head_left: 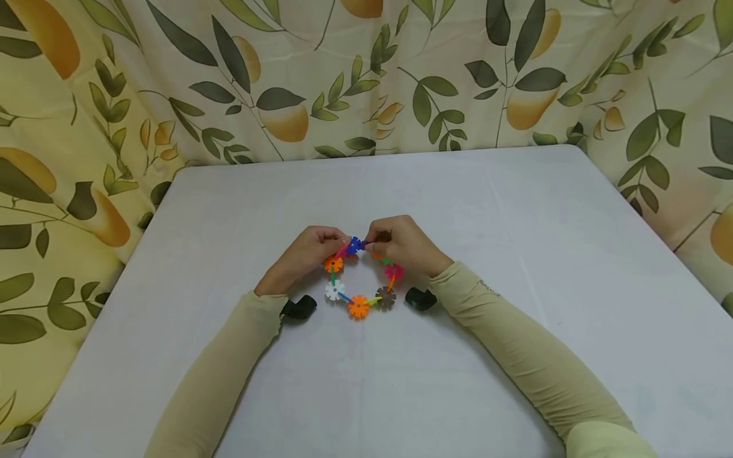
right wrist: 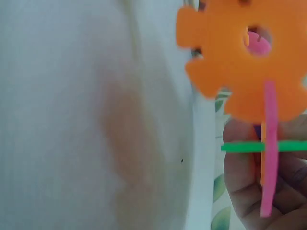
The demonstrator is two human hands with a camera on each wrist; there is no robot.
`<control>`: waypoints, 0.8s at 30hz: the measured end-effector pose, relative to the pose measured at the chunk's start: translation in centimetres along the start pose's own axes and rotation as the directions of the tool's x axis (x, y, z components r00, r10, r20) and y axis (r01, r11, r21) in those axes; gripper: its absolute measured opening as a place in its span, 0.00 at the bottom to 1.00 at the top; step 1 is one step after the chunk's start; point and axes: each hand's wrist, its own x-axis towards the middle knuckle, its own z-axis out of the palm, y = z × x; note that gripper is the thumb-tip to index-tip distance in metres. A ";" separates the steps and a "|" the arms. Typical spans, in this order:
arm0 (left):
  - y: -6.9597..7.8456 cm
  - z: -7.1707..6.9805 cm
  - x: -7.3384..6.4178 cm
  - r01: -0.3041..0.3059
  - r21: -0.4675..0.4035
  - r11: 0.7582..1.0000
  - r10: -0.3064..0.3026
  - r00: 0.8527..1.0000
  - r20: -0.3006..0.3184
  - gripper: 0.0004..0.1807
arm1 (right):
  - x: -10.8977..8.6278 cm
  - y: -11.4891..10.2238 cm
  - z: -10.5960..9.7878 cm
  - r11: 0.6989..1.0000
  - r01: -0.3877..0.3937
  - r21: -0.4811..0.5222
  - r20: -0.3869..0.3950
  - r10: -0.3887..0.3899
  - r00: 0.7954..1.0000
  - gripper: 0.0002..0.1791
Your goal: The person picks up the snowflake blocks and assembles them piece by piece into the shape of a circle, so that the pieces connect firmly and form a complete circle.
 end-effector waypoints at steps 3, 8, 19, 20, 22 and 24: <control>0.2 0.3 0.0 0.009 0.023 1.000 -0.008 1.000 -0.021 0.13 | 0.0 0.0 0.2 0.999 0.016 -0.035 -0.009 -0.016 1.000 0.06; 0.1 0.3 0.0 0.014 -0.011 1.000 -0.014 1.000 -0.026 0.14 | 0.1 0.2 0.6 0.997 0.029 -0.072 -0.024 -0.031 0.999 0.07; -0.2 -1.4 -0.2 0.057 -0.094 0.994 -0.059 0.998 -0.011 0.21 | -0.1 0.3 -0.4 0.983 -0.186 -0.009 -0.196 0.180 0.964 0.02; -0.1 -1.4 -0.2 0.072 -0.111 0.991 -0.074 0.997 -0.018 0.21 | -0.1 0.3 -0.7 0.977 -0.214 -0.004 -0.222 0.208 0.953 0.02; -0.1 -1.5 -0.1 0.095 -0.168 0.981 -0.099 0.995 -0.017 0.21 | -0.2 0.5 -1.1 0.964 -0.264 0.011 -0.268 0.257 0.929 0.03; 0.0 -1.5 -0.1 0.105 -0.227 0.968 -0.109 0.994 -0.005 0.21 | -0.1 0.6 -1.6 0.951 -0.308 0.028 -0.306 0.301 0.903 0.04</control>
